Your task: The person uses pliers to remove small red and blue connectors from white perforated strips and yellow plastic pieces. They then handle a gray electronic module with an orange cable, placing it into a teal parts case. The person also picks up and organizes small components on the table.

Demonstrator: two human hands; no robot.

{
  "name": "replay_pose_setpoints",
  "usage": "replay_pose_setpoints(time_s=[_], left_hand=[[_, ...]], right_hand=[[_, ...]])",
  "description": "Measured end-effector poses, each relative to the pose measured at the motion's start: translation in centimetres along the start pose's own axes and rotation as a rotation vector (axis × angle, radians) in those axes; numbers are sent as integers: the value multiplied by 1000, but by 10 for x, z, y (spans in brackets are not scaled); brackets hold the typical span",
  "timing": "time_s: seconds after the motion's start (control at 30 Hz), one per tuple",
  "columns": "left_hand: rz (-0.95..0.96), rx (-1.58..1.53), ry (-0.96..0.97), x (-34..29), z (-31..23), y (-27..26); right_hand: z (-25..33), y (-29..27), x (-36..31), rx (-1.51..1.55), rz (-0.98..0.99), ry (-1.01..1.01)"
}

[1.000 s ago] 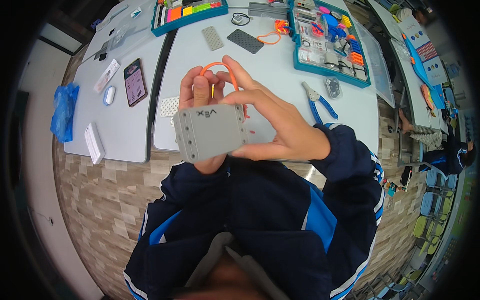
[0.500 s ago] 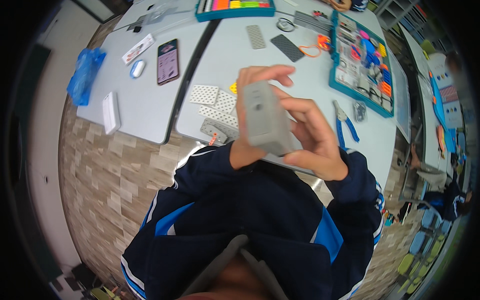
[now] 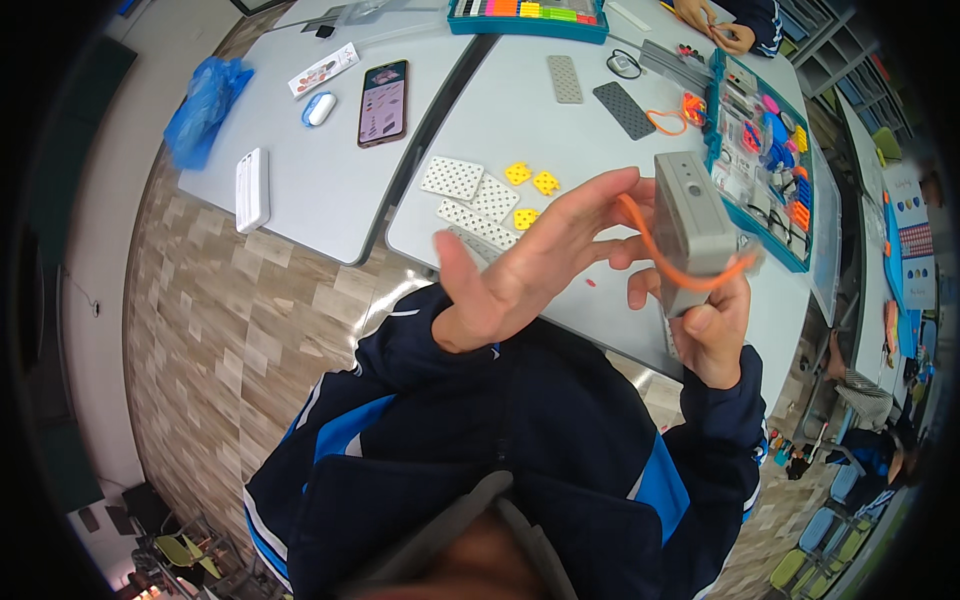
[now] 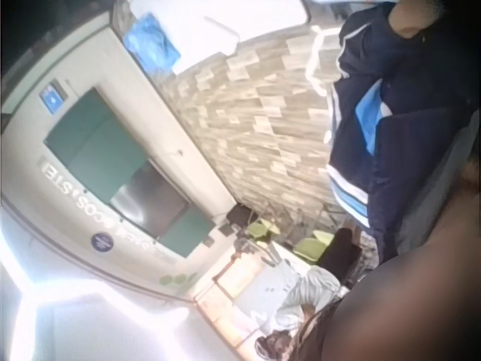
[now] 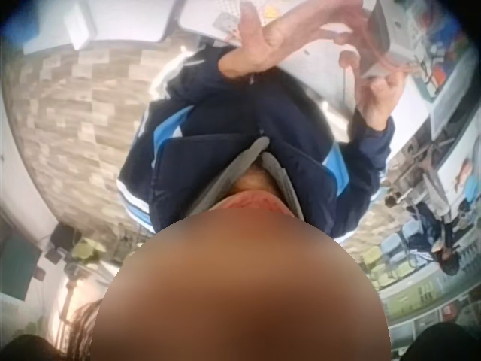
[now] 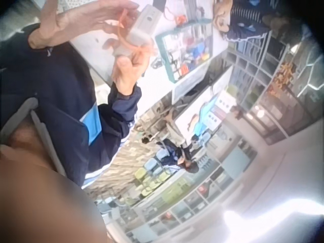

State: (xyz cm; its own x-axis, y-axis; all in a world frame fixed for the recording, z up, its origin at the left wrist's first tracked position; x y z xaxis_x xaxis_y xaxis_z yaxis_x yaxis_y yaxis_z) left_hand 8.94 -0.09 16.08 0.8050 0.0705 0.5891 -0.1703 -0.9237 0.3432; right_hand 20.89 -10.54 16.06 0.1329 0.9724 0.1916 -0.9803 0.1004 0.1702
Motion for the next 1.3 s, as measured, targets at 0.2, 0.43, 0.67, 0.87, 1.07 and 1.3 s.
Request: replay_pose_setpoints(time_s=[0.2, 0.43, 0.67, 0.87, 1.07, 1.3], left_hand=[[-131, 81, -183, -15, -10, -8], [-134, 224, -371, -23, -8, -23], [-389, 889, 46, -19, -27, -25], [-632, 484, 65, -18, -9, -49], [-500, 236, -105, -13, -3, -52], [-383, 1, -361, -20, 16, -61]], right_hand=[[5, 0, -8, -349, 42, -62], [22, 11, 3, -483, 146, -86], [32, 52, 16, -1209, 315, -170], [29, 61, 10, -1495, 224, -332], [21, 70, 11, -1790, 193, -483], [26, 53, 12, -1713, 240, -370]])
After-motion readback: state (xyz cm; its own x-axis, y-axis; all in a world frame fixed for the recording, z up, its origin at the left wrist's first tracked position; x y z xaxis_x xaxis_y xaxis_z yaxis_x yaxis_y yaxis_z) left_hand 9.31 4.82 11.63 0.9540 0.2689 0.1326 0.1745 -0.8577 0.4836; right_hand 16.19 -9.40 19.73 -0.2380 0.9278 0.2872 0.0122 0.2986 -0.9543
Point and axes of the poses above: each hand's wrist, its own x-axis towards the middle knuckle, its own y-axis out of the palm, z = x × y, the point moved 7 cm from there along x, towards the middle knuckle, and after that the axes turned 15 degrees about z, right-handed, at the moved point
